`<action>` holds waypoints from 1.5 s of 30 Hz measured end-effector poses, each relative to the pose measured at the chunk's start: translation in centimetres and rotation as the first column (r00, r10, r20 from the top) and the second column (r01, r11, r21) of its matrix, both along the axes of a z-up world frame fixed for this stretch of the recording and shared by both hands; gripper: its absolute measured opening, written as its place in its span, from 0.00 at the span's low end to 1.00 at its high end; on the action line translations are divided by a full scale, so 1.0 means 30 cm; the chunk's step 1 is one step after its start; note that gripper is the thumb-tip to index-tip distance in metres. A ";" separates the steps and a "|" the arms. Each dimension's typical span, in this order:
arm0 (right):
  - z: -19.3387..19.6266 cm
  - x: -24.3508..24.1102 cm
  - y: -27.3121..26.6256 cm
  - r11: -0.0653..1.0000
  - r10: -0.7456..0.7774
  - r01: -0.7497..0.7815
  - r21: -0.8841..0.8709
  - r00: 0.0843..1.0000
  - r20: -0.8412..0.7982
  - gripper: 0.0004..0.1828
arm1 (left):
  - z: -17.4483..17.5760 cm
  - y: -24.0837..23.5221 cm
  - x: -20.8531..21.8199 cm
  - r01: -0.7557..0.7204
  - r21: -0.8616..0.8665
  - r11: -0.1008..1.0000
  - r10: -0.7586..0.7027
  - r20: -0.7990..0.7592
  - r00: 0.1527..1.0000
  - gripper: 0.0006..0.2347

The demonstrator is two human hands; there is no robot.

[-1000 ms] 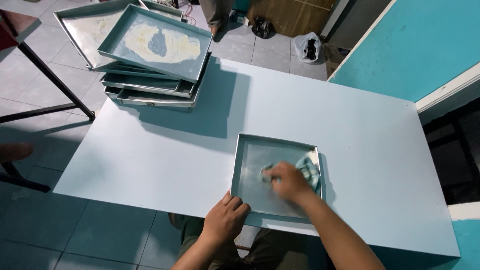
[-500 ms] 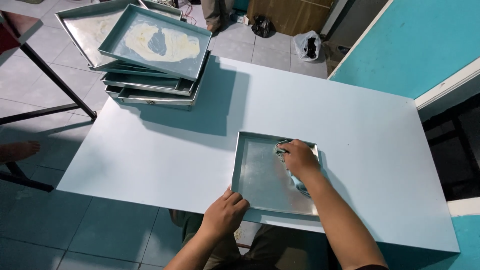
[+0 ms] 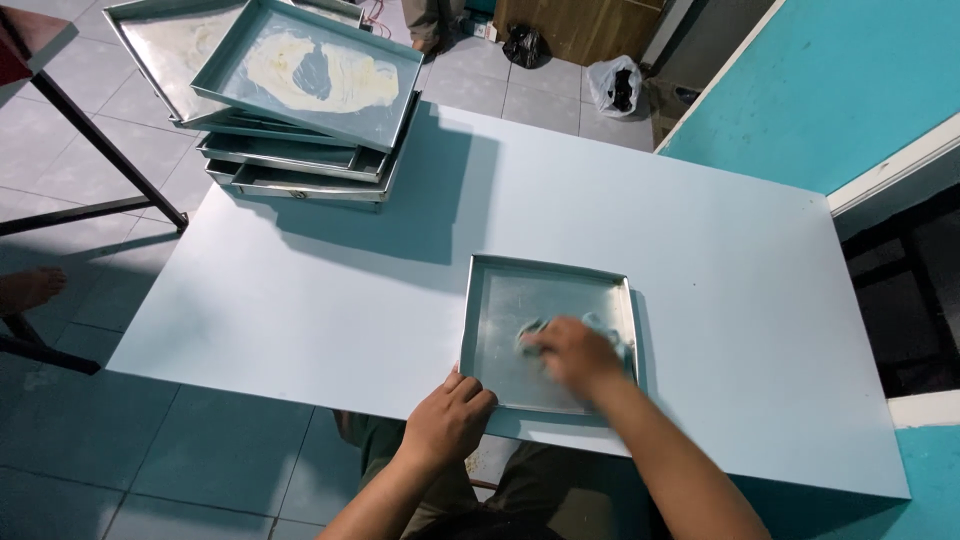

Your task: The person wipes a rectangular metal tray with a cloth, cleaning the surface and edges. They rotate the tray to clean different sides and then flip it over to wipe the underside before placing it back on the table.

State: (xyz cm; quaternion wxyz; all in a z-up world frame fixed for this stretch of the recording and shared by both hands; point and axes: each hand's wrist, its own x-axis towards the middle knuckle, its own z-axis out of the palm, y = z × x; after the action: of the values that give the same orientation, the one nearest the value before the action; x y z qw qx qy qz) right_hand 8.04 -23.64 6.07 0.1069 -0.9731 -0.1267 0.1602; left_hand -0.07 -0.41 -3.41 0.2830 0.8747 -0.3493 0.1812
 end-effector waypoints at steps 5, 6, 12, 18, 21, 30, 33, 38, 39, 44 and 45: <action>-0.073 0.160 -0.081 0.968 -0.249 0.251 0.012 0.953 0.173 0.19 | 0.000 0.002 -0.011 -0.010 0.043 0.999 0.009 0.027 1.000 0.03; -0.087 0.173 -0.079 0.957 -0.287 0.289 0.022 0.936 0.202 0.19 | 0.000 0.003 -0.014 -0.008 0.058 0.998 0.007 0.015 1.000 0.03; 0.003 -0.053 0.093 0.983 -0.039 0.035 0.181 0.999 0.016 0.21 | 0.018 0.005 -0.013 -0.030 -0.017 0.999 0.030 0.038 0.999 0.05; -0.110 -0.054 0.021 0.986 0.124 -0.133 0.101 0.988 0.092 0.19 | 0.001 0.006 -0.001 0.010 -0.012 1.000 -0.009 0.067 0.998 0.04; 0.039 0.042 0.034 0.976 -0.215 0.218 -0.027 0.973 0.084 0.18 | -0.004 0.008 -0.006 0.007 0.022 1.000 -0.007 0.007 1.000 0.03; 0.019 -0.031 0.113 0.968 -0.205 0.197 0.153 0.978 0.040 0.21 | 0.004 0.011 -0.006 -0.003 -0.018 1.000 0.003 0.028 1.000 0.04; -0.156 -0.101 0.083 0.939 0.184 -0.240 0.245 0.956 0.230 0.19 | -0.014 0.005 -0.003 -0.011 -0.044 0.999 0.014 0.071 0.997 0.05; -0.077 -0.055 0.033 0.976 0.128 -0.153 0.156 0.979 0.159 0.19 | -0.006 0.003 -0.004 -0.008 0.005 1.000 0.007 0.032 0.999 0.03; -0.027 -0.033 0.030 0.999 0.028 -0.030 0.021 0.996 0.085 0.17 | -0.012 -0.002 -0.004 -0.036 0.026 0.999 0.035 0.034 0.999 0.02; -0.109 0.104 -0.115 0.956 -0.291 0.279 0.087 0.935 0.201 0.21 | 0.010 -0.003 -0.009 -0.016 0.036 0.999 0.016 -0.008 1.000 0.01; -0.131 0.111 -0.121 0.959 -0.284 0.271 0.084 0.926 0.248 0.21 | 0.008 -0.003 -0.009 -0.016 0.029 0.999 0.016 -0.003 1.000 0.02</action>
State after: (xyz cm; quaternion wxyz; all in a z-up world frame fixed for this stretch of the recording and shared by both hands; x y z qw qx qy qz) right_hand 11.37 -27.28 2.14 0.1346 -0.9908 -0.0044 0.0125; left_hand -0.34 -0.50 -3.17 0.2694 0.8818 -0.3445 0.1767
